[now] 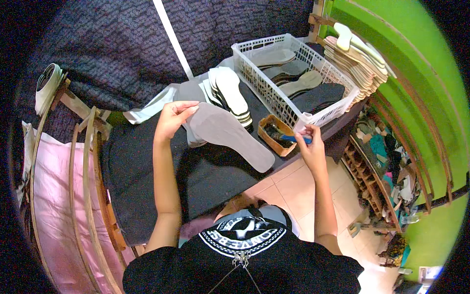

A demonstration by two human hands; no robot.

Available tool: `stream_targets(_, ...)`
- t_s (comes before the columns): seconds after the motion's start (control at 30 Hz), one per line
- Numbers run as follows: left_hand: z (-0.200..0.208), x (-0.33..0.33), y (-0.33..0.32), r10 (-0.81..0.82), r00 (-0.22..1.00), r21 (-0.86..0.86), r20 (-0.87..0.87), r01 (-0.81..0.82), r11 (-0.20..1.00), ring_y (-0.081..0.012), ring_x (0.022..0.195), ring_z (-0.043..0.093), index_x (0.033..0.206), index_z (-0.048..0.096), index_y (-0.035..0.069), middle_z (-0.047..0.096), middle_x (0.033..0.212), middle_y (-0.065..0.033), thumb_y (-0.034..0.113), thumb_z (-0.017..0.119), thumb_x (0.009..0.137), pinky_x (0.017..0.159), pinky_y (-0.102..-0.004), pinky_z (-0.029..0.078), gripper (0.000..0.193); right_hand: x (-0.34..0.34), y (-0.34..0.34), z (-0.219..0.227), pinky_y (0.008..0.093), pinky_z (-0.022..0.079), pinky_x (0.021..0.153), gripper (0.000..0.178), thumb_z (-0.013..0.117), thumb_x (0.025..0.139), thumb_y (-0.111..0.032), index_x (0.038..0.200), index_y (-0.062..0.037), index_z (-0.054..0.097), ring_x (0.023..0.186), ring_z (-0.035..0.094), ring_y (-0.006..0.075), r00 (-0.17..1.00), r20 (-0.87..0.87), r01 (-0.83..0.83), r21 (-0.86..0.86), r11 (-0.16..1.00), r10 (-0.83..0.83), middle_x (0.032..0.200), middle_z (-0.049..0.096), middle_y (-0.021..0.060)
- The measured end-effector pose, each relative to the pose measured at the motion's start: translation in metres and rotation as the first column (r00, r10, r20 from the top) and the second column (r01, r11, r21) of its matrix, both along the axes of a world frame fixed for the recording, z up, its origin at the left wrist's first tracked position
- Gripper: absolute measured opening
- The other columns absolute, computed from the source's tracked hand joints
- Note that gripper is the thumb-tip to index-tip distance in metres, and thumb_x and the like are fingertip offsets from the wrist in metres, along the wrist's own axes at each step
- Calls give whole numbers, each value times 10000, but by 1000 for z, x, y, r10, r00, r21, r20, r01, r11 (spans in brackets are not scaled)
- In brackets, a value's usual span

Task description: The person applies adhesive onto shoe insoles using a brush and handles the insoles on the work table.

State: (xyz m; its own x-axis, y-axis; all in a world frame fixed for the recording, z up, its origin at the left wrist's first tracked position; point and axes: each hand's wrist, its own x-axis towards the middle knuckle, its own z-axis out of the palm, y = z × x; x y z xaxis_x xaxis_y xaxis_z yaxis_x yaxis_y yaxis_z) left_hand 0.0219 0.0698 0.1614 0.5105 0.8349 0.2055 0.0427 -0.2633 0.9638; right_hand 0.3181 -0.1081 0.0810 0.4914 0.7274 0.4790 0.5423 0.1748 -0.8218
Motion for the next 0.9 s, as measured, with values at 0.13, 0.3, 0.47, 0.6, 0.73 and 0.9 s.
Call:
stream_targets(0.13,7,10,5,-44,999,34,-24,45,998,-78,691,536,926,557,-48,590,801,-70,6,535,742,614,-189,424,193,10,-13,28,241,381,588,217,529,769,-163,906,-3,477,649,460,145,942,288,193,-38,980,-174,768,512,80)
stream_targets(0.3,18,29,12,-243,969,55,39,241,969,-35,654,524,1055,480,10,598,784,-41,18,542,734,512,-139,381,327,8,11,92,228,390,586,180,535,770,-165,831,4,520,640,471,105,984,157,80,53,995,-87,740,534,50)
stream_targets(0.47,38,52,15,-360,930,65,68,356,932,-65,732,533,1054,460,-16,583,792,-61,-8,553,724,651,-180,415,342,-19,72,139,191,380,613,186,499,804,-179,874,-13,540,704,481,61,789,47,-591,-213,778,613,786,551,12)
stream_targets(0.6,54,71,16,-424,906,96,-7,423,901,-95,743,556,1061,452,-16,591,824,-78,32,569,725,640,-186,425,359,-29,102,146,196,394,569,239,546,771,-245,821,-12,556,636,467,54,711,-101,-686,-319,654,696,701,538,-3)
stream_targets(0.73,61,85,25,-423,906,78,-26,423,903,-56,683,534,1059,461,-14,591,776,-52,36,573,723,601,-167,407,357,-18,121,142,191,374,538,226,559,764,-241,793,-17,561,612,446,49,697,-76,-675,-404,617,713,664,515,-24)
stream_targets(0.9,68,111,43,-380,923,-6,60,381,924,-34,618,508,1101,444,13,563,742,-2,141,545,765,555,-161,414,373,19,141,145,185,364,534,159,550,774,-190,789,-32,556,596,436,35,714,-90,-681,-319,659,694,662,501,-47)
